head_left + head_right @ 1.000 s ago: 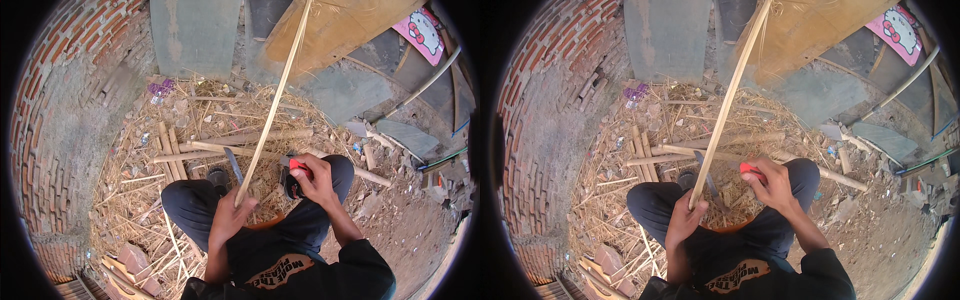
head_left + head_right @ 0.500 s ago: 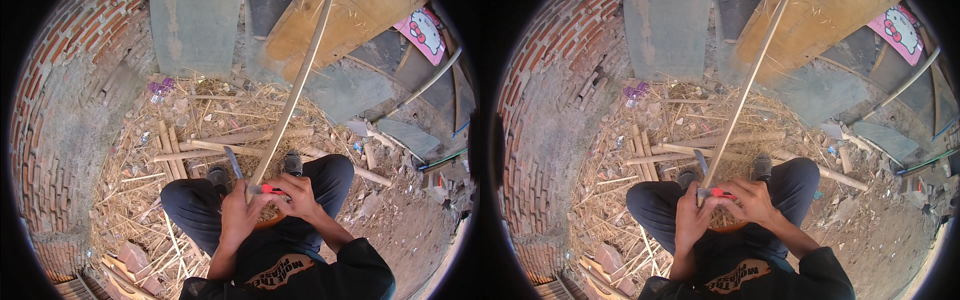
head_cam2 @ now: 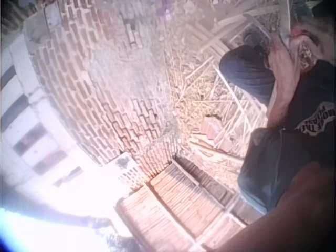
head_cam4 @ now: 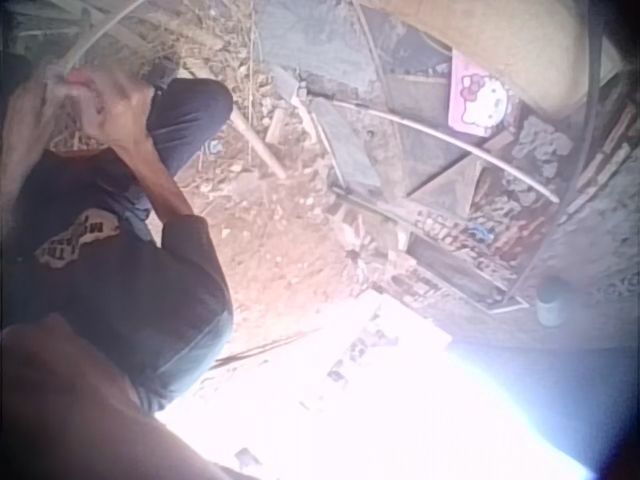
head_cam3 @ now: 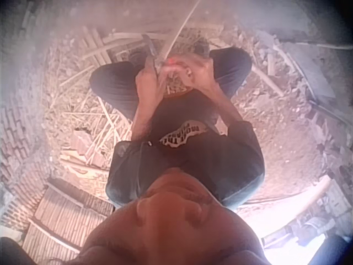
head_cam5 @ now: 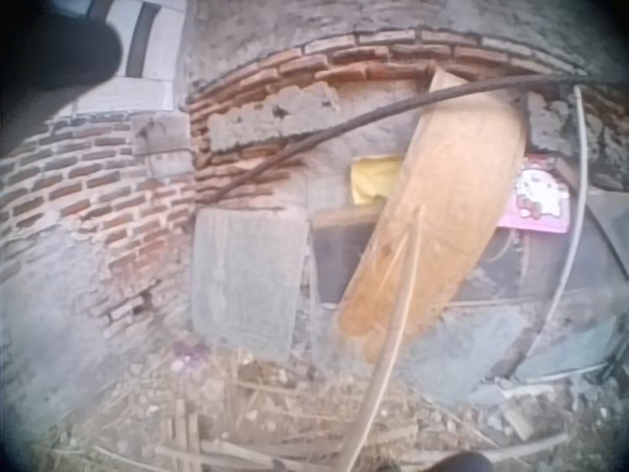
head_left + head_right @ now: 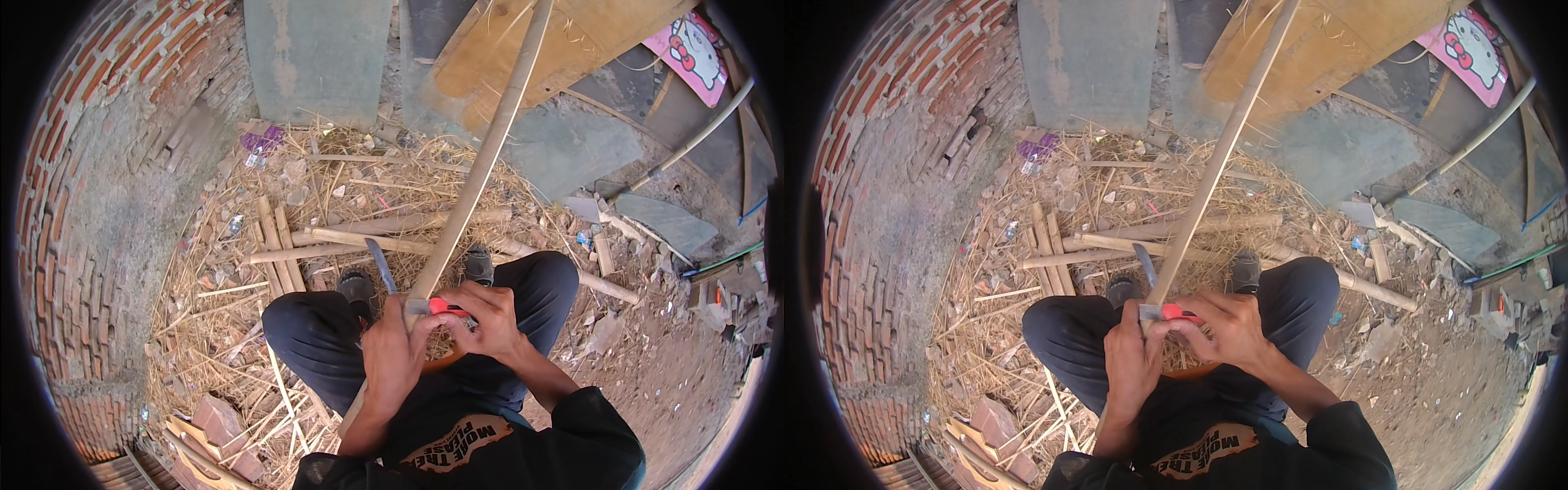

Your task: The person sits on the ground and uses a red utility knife to shave thin strips from a long piece of light-colored wood. They hold the wood with their left hand and carefully scrape the surface with the knife in their right hand, creating wood shavings that fall to the ground.

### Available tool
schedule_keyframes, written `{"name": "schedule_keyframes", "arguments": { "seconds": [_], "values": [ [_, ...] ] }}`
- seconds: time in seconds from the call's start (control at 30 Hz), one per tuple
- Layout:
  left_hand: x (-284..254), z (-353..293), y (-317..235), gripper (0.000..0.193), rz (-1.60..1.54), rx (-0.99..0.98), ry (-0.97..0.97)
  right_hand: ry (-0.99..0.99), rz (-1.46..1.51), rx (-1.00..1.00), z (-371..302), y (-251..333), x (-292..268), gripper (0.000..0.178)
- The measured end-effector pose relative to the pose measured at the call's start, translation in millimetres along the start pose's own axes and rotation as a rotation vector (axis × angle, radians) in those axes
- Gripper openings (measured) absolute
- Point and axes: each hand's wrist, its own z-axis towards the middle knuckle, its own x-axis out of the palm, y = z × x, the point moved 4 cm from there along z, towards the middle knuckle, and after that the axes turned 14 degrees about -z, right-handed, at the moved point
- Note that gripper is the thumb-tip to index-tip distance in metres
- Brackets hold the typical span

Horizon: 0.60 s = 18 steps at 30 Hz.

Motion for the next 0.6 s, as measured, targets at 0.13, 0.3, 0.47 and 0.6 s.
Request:
{"name": "schedule_keyframes", "arguments": {
  "seconds": [0.13,0.3,0.47,0.6],
  "values": [
    [-0.7,-0.5,-1.5,0.042,0.029,-0.038,-0.002,-0.023,0.011,0.023,2.3,-3.4,-1.2,0.03],
    [1.0,-2.0,3.0,0.043,0.072,-0.01,-0.026,-0.003,-0.003,0.01,7.5,-1.8,-7.0,0.029],
    [-0.5,-3.5,1.9,0.042,0.1,-0.018,-0.016,-0.003,-0.015,-0.002,8.7,-2.7,-10.1,0.027],
    [-0.7,-7.0,3.5,0.041,0.091,-0.04,0.002,-0.079,-0.058,0.071,10.5,-13.8,-20.6,0.024]
  ]
}}
